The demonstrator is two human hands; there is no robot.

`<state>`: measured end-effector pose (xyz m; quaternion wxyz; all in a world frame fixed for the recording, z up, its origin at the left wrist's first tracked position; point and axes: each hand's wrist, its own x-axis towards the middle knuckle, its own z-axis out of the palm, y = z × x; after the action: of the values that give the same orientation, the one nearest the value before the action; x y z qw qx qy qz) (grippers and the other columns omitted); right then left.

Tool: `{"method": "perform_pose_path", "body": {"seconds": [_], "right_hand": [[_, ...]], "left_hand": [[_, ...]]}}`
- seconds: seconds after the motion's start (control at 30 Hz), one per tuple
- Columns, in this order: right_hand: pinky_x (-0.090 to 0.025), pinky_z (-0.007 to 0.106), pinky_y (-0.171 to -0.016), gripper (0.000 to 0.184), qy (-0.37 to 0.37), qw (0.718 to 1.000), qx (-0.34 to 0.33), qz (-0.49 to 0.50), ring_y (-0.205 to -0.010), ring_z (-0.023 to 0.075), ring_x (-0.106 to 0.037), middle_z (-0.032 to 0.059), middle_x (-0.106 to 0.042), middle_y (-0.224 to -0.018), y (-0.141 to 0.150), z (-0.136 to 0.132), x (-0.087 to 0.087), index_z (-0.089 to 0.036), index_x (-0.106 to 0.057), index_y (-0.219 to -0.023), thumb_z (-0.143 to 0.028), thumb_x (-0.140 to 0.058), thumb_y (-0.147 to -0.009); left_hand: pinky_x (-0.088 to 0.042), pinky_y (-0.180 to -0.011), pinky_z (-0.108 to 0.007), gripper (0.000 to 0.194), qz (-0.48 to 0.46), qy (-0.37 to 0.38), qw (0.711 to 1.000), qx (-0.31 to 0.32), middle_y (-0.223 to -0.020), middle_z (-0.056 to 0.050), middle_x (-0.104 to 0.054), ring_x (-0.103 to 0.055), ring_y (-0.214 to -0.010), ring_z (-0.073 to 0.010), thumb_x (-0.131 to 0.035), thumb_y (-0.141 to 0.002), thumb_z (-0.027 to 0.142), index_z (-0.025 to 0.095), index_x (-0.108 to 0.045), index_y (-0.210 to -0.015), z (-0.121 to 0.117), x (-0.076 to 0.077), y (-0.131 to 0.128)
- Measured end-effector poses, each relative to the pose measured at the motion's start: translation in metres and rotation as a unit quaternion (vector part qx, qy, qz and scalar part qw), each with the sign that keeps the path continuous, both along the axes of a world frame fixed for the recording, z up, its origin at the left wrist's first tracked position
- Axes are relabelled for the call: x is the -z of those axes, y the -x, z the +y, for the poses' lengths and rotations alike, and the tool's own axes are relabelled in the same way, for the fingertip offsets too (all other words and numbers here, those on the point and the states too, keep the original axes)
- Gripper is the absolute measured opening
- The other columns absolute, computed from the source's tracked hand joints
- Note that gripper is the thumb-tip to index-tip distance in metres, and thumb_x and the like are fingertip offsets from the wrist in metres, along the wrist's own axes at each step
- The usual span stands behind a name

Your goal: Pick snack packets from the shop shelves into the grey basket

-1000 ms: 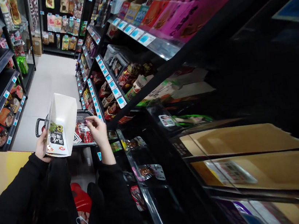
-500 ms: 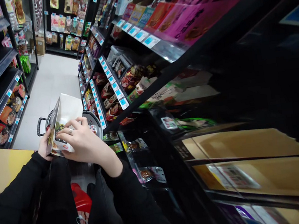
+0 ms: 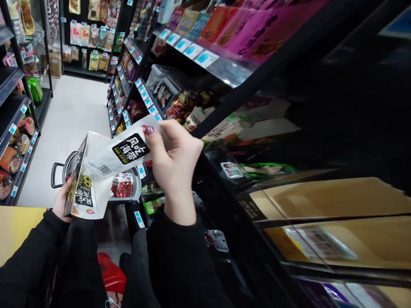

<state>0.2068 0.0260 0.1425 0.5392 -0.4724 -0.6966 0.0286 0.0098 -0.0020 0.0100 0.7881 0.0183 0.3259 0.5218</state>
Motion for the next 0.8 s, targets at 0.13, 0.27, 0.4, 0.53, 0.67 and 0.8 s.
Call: {"method": "perform_pose_path", "body": {"seconds": [0.13, 0.27, 0.4, 0.53, 0.67, 0.8], "right_hand": [[-0.036, 0.025, -0.058, 0.028, 0.065, 0.989, -0.079, 0.107, -0.059, 0.0106, -0.045, -0.002, -0.048, -0.063, -0.016, 0.009, 0.0, -0.017, -0.056, -0.078, -0.044, -0.052, -0.085], [-0.035, 0.024, -0.053, 0.026, 0.16, 0.899, -0.242, 0.328, -0.047, 0.0082, -0.034, -0.0052, -0.037, -0.056, -0.019, 0.022, 0.02, -0.019, -0.044, -0.07, -0.039, -0.052, -0.084], [-0.029, 0.021, -0.046, 0.027, 0.181, 0.721, -0.368, 0.558, -0.041, 0.0073, -0.011, -0.0079, -0.018, -0.051, -0.011, 0.018, 0.036, -0.019, -0.033, -0.065, -0.024, -0.044, -0.089], [-0.027, 0.02, -0.044, 0.028, 0.138, 0.643, -0.372, 0.655, -0.041, 0.0084, -0.008, -0.0073, -0.016, -0.051, -0.003, 0.011, 0.042, -0.019, -0.031, -0.065, -0.018, -0.043, -0.09], [-0.025, 0.021, -0.044, 0.029, 0.137, 0.69, -0.355, 0.616, -0.041, 0.0081, -0.006, -0.0075, -0.014, -0.051, -0.006, 0.015, 0.047, -0.019, -0.031, -0.065, -0.024, -0.048, -0.088], [-0.026, 0.023, -0.047, 0.035, 0.136, 0.798, -0.318, 0.493, -0.041, 0.0071, -0.014, -0.0072, -0.021, -0.051, -0.024, 0.024, 0.063, -0.02, -0.034, -0.063, -0.039, -0.057, -0.082]], "left_hand": [[-0.045, -0.096, -0.033, 0.04, 0.003, -0.016, 1.0, -0.006, -0.088, -0.006, -0.071, -0.067, -0.087, -0.0209, -0.048, -0.086, 0.034, 0.014, -0.058, -0.118, 0.001, 0.0, 0.0], [-0.045, -0.097, -0.033, 0.036, 0.012, -0.004, 1.0, -0.026, -0.092, -0.006, -0.071, -0.067, -0.086, -0.0198, -0.048, -0.086, 0.034, 0.014, -0.061, -0.113, 0.0, -0.002, 0.0], [-0.043, -0.097, -0.039, 0.044, 0.016, -0.03, 0.999, 0.005, -0.094, -0.009, -0.07, -0.066, -0.086, -0.0214, -0.048, -0.085, 0.039, 0.011, -0.057, -0.118, -0.001, -0.004, 0.0], [-0.043, -0.097, -0.041, 0.046, 0.012, -0.037, 0.999, 0.008, -0.094, -0.009, -0.07, -0.066, -0.086, -0.022, -0.047, -0.086, 0.041, 0.011, -0.055, -0.12, -0.001, -0.004, 0.001], [-0.044, -0.097, -0.041, 0.044, 0.016, -0.034, 0.999, 0.004, -0.093, -0.009, -0.07, -0.066, -0.086, -0.0219, -0.046, -0.086, 0.04, 0.011, -0.057, -0.118, 0.0, -0.003, 0.001], [-0.043, -0.098, -0.039, 0.043, 0.031, -0.043, 0.999, -0.004, -0.095, -0.008, -0.07, -0.063, -0.098, -0.0238, -0.048, -0.085, 0.039, 0.013, -0.057, -0.117, 0.001, -0.002, 0.002]]}}
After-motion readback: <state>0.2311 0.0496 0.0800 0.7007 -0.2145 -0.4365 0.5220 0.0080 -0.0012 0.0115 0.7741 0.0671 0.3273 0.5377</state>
